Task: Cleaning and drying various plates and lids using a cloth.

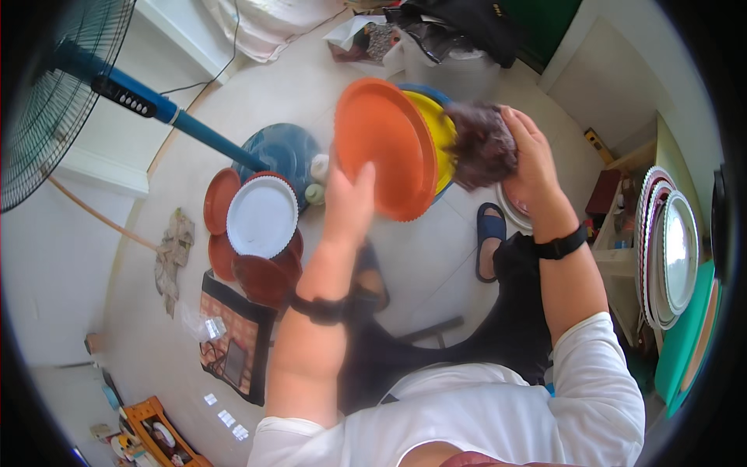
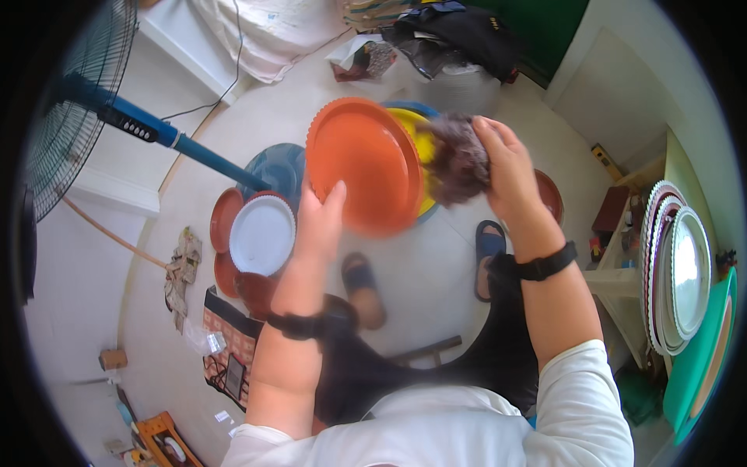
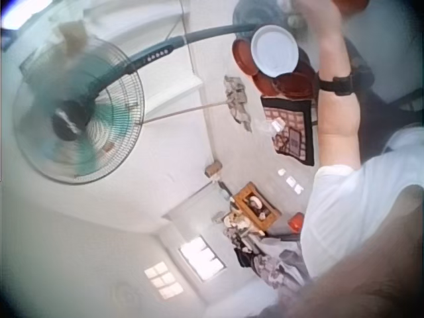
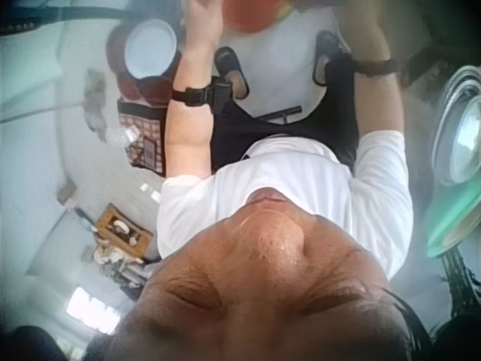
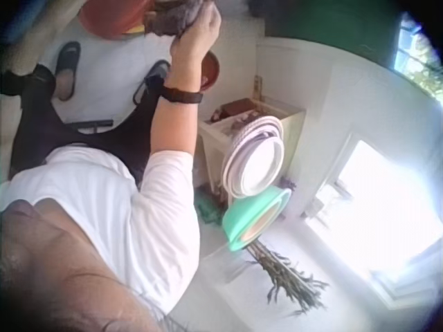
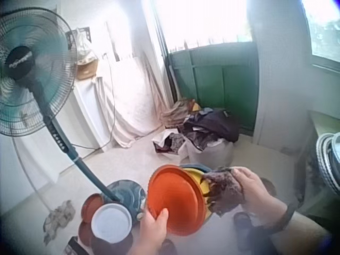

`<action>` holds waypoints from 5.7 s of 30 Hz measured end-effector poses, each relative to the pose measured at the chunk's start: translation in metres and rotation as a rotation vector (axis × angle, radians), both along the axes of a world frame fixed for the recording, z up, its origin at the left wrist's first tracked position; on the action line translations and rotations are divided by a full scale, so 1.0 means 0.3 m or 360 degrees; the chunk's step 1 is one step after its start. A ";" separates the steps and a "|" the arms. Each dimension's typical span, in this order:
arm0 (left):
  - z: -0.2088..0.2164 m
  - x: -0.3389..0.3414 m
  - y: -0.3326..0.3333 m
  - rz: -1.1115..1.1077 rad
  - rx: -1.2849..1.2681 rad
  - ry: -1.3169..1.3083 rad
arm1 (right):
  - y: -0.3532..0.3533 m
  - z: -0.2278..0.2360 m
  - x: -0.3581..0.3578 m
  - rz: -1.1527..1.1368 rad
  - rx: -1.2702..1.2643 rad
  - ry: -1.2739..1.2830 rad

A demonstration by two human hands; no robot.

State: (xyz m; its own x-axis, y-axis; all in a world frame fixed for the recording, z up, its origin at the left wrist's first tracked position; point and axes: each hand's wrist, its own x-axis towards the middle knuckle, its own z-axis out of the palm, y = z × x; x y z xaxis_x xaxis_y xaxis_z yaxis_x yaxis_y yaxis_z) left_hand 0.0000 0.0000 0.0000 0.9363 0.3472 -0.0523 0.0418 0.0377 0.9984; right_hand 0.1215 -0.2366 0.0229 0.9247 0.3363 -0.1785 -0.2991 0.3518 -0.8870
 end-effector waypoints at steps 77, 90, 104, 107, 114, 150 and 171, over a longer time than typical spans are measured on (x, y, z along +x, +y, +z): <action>0.049 -0.074 -0.007 0.0325 -0.0577 -0.0021 | 0.132 -0.099 -0.185 0.0780 -0.1474 -0.1510; -0.041 -0.039 -0.085 0.0004 -0.0545 0.0171 | 0.220 -0.144 -0.232 0.0445 -0.0925 -0.1689; 0.052 -0.095 0.025 0.0136 -0.0539 0.0041 | 0.074 -0.074 -0.110 0.0411 -0.2649 -0.1615; 0.048 -0.091 -0.016 -0.0076 -0.0542 0.0039 | 0.107 -0.125 -0.084 0.0164 -0.2596 -0.1421; -0.034 -0.071 -0.098 -0.0261 -0.0396 0.0133 | 0.186 -0.155 -0.163 0.0261 -0.1045 -0.1699; 0.015 -0.028 -0.081 0.0514 -0.0446 0.0095 | 0.019 0.043 -0.088 0.0052 -0.0003 -0.0020; 0.039 -0.062 -0.072 0.0117 -0.1078 -0.0415 | 0.106 -0.064 -0.176 0.0211 -0.0755 -0.1218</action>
